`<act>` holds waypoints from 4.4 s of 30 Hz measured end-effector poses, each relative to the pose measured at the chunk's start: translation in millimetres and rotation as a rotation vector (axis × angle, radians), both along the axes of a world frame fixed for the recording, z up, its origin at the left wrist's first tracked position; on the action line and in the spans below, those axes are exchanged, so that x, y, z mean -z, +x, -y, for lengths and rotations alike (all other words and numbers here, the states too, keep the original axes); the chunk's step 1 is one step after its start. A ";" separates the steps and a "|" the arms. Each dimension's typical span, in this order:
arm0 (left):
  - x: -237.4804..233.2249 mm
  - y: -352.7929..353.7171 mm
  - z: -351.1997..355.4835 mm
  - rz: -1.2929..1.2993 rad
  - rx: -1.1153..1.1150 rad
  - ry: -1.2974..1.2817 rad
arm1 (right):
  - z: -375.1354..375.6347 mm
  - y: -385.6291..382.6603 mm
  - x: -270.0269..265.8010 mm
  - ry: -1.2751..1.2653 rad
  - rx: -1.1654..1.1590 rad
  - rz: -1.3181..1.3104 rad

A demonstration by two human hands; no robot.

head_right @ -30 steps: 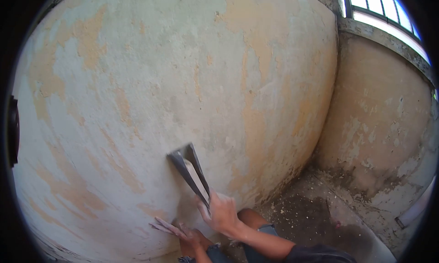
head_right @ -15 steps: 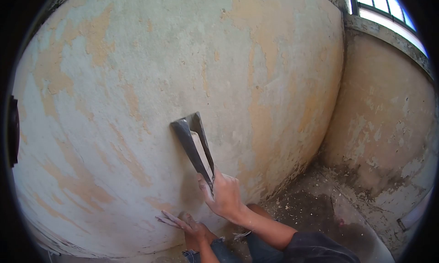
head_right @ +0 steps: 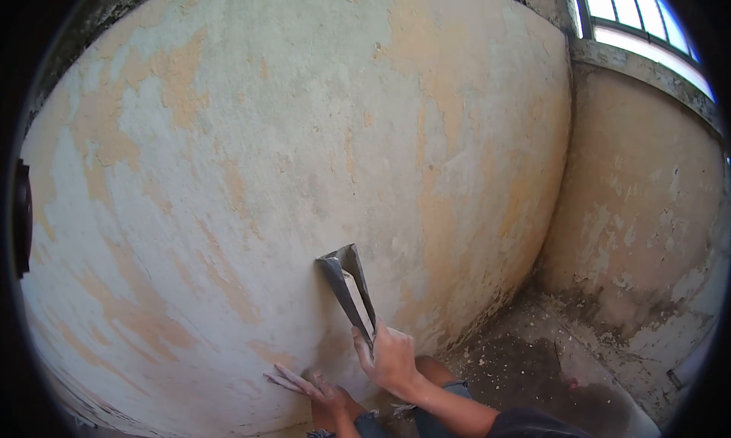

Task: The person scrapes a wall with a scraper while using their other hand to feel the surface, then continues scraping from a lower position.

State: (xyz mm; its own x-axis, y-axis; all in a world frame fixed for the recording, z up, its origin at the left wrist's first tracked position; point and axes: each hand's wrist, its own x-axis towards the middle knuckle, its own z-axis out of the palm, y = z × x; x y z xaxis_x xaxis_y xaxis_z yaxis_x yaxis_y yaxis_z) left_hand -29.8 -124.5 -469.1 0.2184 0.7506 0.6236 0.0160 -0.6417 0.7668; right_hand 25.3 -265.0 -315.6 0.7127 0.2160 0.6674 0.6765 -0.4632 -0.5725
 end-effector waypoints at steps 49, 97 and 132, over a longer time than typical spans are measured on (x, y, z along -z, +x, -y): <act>-4.6 -6.0 4.3 -0.016 0.057 -0.040 | -14.8 14.9 40.0 0.092 -0.070 -0.041; -8.3 -9.6 4.3 -0.145 0.018 -0.065 | -43.2 -40.6 94.4 0.055 -0.156 -0.186; -1.3 5.8 4.2 -0.004 0.036 -0.005 | 29.3 -8.7 77.8 0.154 -0.008 -0.304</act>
State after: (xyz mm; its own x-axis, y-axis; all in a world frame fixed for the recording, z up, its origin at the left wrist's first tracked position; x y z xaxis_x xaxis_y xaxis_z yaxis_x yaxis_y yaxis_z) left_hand -24.0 -128.8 -467.9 0.2478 0.7456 0.6187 -0.0032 -0.6379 0.7701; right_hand 16.6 -294.3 -393.4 0.8827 0.1356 0.4500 0.4676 -0.3506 -0.8114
